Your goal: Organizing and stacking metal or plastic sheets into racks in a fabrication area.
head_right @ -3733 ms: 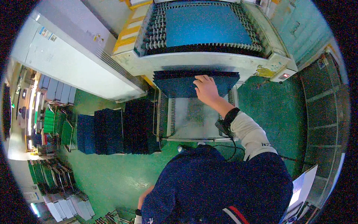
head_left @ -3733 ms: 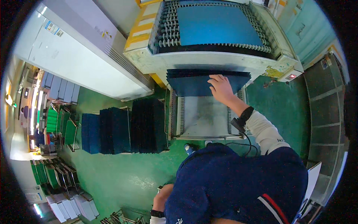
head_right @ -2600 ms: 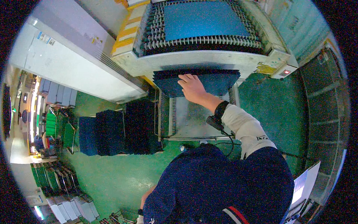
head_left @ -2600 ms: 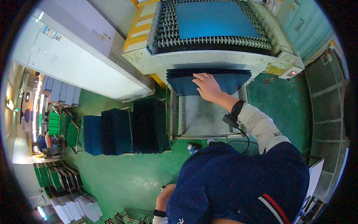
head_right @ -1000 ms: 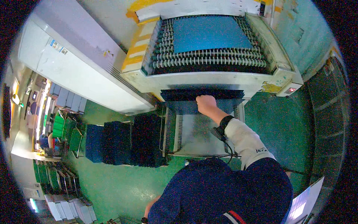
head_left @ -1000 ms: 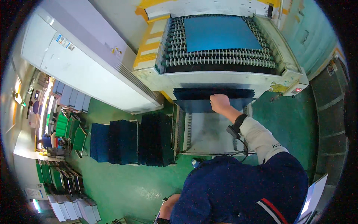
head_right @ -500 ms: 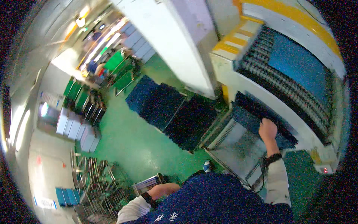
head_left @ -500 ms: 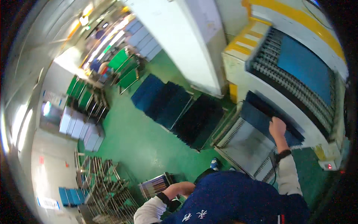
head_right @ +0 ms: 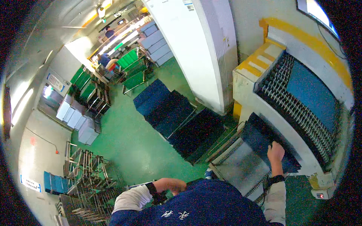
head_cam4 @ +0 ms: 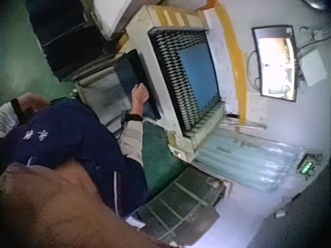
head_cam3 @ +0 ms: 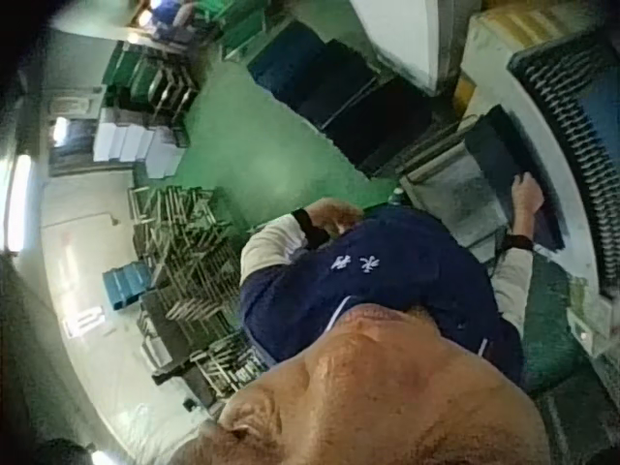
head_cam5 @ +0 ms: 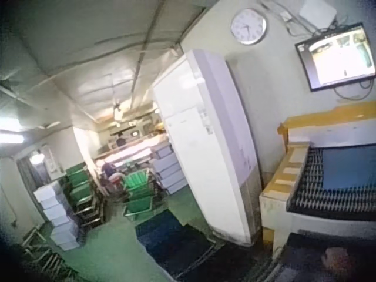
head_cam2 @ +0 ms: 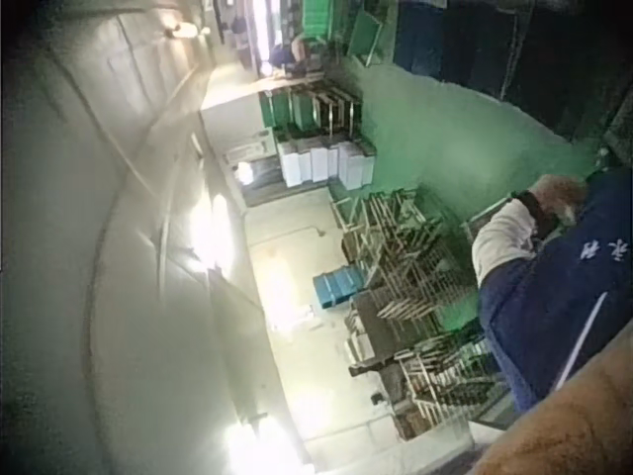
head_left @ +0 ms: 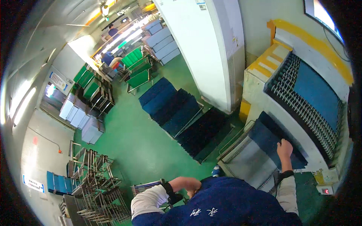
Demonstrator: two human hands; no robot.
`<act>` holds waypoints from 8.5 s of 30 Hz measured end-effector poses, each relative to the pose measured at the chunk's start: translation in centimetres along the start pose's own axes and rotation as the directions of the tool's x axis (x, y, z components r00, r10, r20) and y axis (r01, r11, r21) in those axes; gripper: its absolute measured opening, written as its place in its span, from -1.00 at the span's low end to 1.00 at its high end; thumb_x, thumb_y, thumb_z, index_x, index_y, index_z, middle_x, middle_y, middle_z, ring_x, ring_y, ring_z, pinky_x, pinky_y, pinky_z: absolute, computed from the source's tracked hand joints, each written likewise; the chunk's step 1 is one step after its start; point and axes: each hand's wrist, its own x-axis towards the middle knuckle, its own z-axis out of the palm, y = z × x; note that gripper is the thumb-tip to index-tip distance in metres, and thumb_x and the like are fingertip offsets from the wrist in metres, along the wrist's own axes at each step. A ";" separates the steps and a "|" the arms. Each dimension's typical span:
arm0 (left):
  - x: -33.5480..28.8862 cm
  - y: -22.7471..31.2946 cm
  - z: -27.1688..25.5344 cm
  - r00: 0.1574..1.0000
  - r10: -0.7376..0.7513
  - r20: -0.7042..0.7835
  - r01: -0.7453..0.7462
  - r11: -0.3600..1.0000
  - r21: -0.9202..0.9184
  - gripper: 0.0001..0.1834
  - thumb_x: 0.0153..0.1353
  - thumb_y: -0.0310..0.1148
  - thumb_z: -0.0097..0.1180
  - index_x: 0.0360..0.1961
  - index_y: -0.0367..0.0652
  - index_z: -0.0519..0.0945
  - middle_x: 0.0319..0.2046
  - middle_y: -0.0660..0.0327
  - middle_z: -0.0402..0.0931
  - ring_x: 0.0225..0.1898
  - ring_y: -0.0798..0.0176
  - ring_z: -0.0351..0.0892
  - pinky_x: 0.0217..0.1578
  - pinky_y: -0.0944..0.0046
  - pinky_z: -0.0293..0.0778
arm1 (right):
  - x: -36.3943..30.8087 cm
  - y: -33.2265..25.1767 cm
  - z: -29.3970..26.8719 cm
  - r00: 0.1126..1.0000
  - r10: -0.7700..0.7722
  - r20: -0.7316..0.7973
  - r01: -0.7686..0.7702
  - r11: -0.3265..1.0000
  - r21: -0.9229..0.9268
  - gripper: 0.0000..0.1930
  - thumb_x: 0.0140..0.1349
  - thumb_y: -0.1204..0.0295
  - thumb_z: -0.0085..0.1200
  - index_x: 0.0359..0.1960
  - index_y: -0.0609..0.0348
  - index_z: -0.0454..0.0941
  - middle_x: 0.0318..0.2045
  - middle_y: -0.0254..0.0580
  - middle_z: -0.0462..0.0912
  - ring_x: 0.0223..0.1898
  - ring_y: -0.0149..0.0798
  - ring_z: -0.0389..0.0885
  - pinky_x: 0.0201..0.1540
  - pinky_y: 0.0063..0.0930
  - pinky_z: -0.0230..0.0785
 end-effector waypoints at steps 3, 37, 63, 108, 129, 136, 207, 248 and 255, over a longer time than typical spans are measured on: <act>1.4 -0.6 -1.6 0.996 0.087 0.007 -0.087 0.985 0.149 -0.58 -0.20 -0.38 0.29 -0.21 -0.20 0.54 -0.34 0.21 0.59 -0.39 0.22 0.53 -0.37 0.12 0.47 | -0.2 0.1 -0.1 1.000 -0.001 -0.008 0.001 1.000 0.005 -0.76 0.03 0.29 0.16 -0.42 0.21 0.48 -0.40 0.02 0.57 -0.29 0.08 0.55 -0.25 -0.10 0.37; -2.7 7.7 -2.7 0.980 0.190 0.054 -0.197 0.923 0.329 -0.69 -0.41 -0.30 0.41 -0.55 -0.16 0.62 -0.62 0.21 0.60 -0.55 0.27 0.57 -0.50 0.23 0.43 | 0.6 0.6 0.5 0.999 0.038 -0.029 -0.038 0.999 0.000 -0.73 0.01 0.27 0.19 -0.34 0.20 0.53 -0.36 0.03 0.60 -0.26 0.05 0.57 -0.20 -0.13 0.39; 0.6 -0.2 -2.6 0.999 -0.033 0.030 0.036 0.996 -0.079 -0.52 -0.44 -0.24 0.48 -0.42 -0.17 0.57 -0.56 0.21 0.61 -0.49 0.26 0.57 -0.48 0.19 0.48 | 0.5 -0.8 -1.4 0.998 0.061 -0.007 -0.061 0.998 -0.022 -0.71 0.00 0.27 0.20 -0.32 0.22 0.55 -0.35 0.05 0.61 -0.26 0.04 0.58 -0.22 -0.15 0.41; -3.5 9.2 -3.0 0.995 0.098 0.025 -0.101 0.928 0.358 -0.63 -0.40 -0.30 0.42 -0.47 -0.15 0.61 -0.59 0.21 0.61 -0.55 0.27 0.56 -0.51 0.21 0.45 | 1.0 1.0 0.8 0.996 0.087 -0.034 -0.088 0.996 -0.026 -0.71 0.00 0.24 0.19 -0.35 0.19 0.55 -0.37 0.01 0.61 -0.28 0.06 0.58 -0.22 -0.13 0.41; -1.4 4.3 -2.5 0.979 0.198 0.054 -0.205 0.929 0.307 -0.62 -0.37 -0.29 0.43 -0.47 -0.19 0.60 -0.58 0.17 0.60 -0.56 0.26 0.58 -0.54 0.25 0.46 | 1.2 -0.4 -0.6 0.997 0.079 -0.011 -0.079 0.996 -0.038 -0.72 0.00 0.25 0.20 -0.35 0.20 0.53 -0.40 0.02 0.61 -0.30 0.05 0.58 -0.24 -0.12 0.41; -2.0 5.6 -2.6 0.976 0.205 0.080 -0.219 0.930 0.296 -0.60 -0.39 -0.29 0.45 -0.46 -0.19 0.59 -0.57 0.17 0.61 -0.56 0.27 0.58 -0.54 0.25 0.48 | 1.2 0.1 0.1 0.997 0.079 -0.007 -0.079 0.996 -0.035 -0.71 -0.01 0.26 0.20 -0.33 0.20 0.53 -0.38 0.03 0.61 -0.29 0.05 0.58 -0.24 -0.13 0.41; -4.2 8.8 -1.0 0.989 0.137 0.048 -0.145 0.943 0.299 -0.76 -0.25 -0.31 0.35 -0.60 -0.17 0.54 -0.64 0.36 0.51 -0.58 0.42 0.32 -0.52 0.25 0.30 | 0.6 -0.9 -1.4 0.993 0.105 0.062 -0.103 0.994 -0.038 -0.66 0.01 0.27 0.19 -0.23 0.24 0.56 -0.28 0.06 0.61 -0.20 0.06 0.57 -0.15 -0.16 0.40; 1.8 -1.7 -1.6 0.999 0.031 -0.013 -0.031 0.999 0.010 -0.74 0.09 -0.45 0.06 -0.16 -0.22 0.53 -0.28 0.14 0.59 -0.36 0.18 0.53 -0.26 -0.01 0.53 | -0.1 -0.5 -5.0 1.000 0.011 0.028 -0.011 1.000 0.000 -0.69 0.00 0.28 0.18 -0.30 0.26 0.55 -0.34 0.11 0.58 -0.23 0.11 0.53 -0.17 -0.10 0.35; -2.6 5.8 -0.6 0.979 0.198 -0.053 -0.173 0.936 0.306 -0.61 -0.40 -0.30 0.42 -0.47 -0.23 0.60 -0.56 0.15 0.62 -0.53 0.23 0.59 -0.51 0.24 0.47 | -0.7 0.2 -11.3 0.992 -0.024 -0.121 0.029 0.999 0.039 -0.65 -0.03 0.32 0.18 -0.23 0.28 0.55 -0.33 0.09 0.57 -0.23 0.10 0.52 -0.16 -0.12 0.33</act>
